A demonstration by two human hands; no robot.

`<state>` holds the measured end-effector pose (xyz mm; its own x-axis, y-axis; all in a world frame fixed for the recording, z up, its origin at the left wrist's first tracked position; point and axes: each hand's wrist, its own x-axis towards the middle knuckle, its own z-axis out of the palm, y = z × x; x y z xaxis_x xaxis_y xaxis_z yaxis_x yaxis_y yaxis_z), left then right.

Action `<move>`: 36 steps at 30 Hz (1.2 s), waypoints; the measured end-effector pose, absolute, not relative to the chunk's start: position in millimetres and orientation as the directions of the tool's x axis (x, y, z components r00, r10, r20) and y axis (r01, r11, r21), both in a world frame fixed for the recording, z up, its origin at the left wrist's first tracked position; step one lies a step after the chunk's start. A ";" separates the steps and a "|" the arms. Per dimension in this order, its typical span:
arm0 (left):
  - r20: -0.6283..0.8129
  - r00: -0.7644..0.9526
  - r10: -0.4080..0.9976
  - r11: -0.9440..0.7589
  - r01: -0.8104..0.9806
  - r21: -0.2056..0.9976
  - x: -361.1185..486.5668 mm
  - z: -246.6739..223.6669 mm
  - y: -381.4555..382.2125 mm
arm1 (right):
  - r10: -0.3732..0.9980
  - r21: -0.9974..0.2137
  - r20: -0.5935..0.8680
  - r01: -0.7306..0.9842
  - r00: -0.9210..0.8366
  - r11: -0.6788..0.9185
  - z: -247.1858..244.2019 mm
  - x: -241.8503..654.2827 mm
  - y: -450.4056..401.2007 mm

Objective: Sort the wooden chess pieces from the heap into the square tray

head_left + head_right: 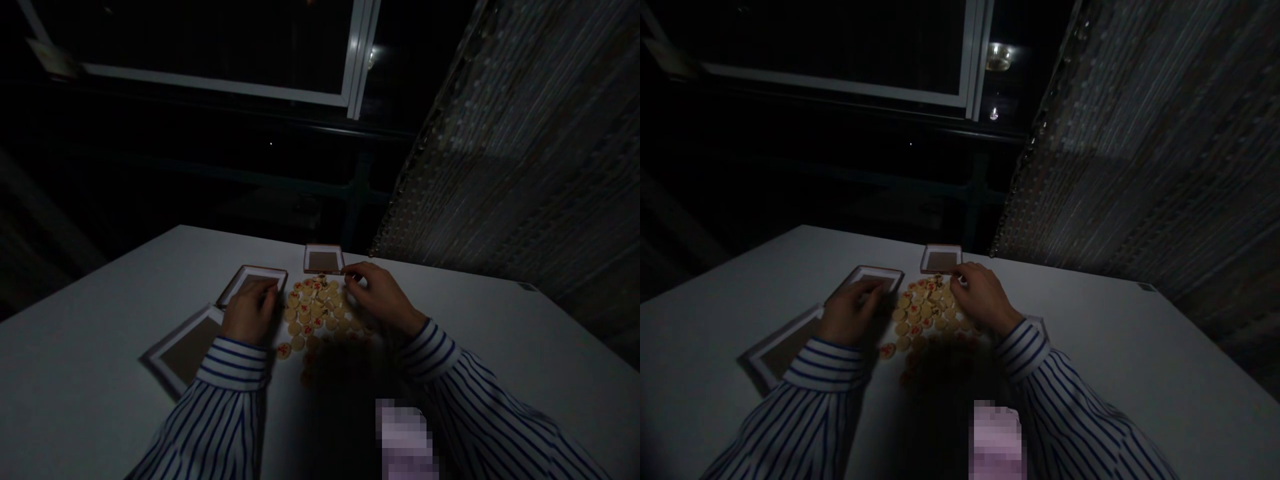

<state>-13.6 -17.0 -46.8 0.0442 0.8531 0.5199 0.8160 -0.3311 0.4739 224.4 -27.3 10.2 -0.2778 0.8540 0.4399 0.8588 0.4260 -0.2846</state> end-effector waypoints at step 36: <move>0.293 0.277 0.915 -0.388 0.801 0.455 -11.4 -50.8 -26.0 | 0.837 -0.006 0.207 0.854 -0.507 0.520 -29.4 217.4 -25.9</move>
<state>-11.4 -26.0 -50.8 0.2767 0.9153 0.2928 0.8014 -0.3879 0.4552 217.4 -25.9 -29.4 -0.5074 0.8366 0.2068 0.8543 0.5197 -0.0064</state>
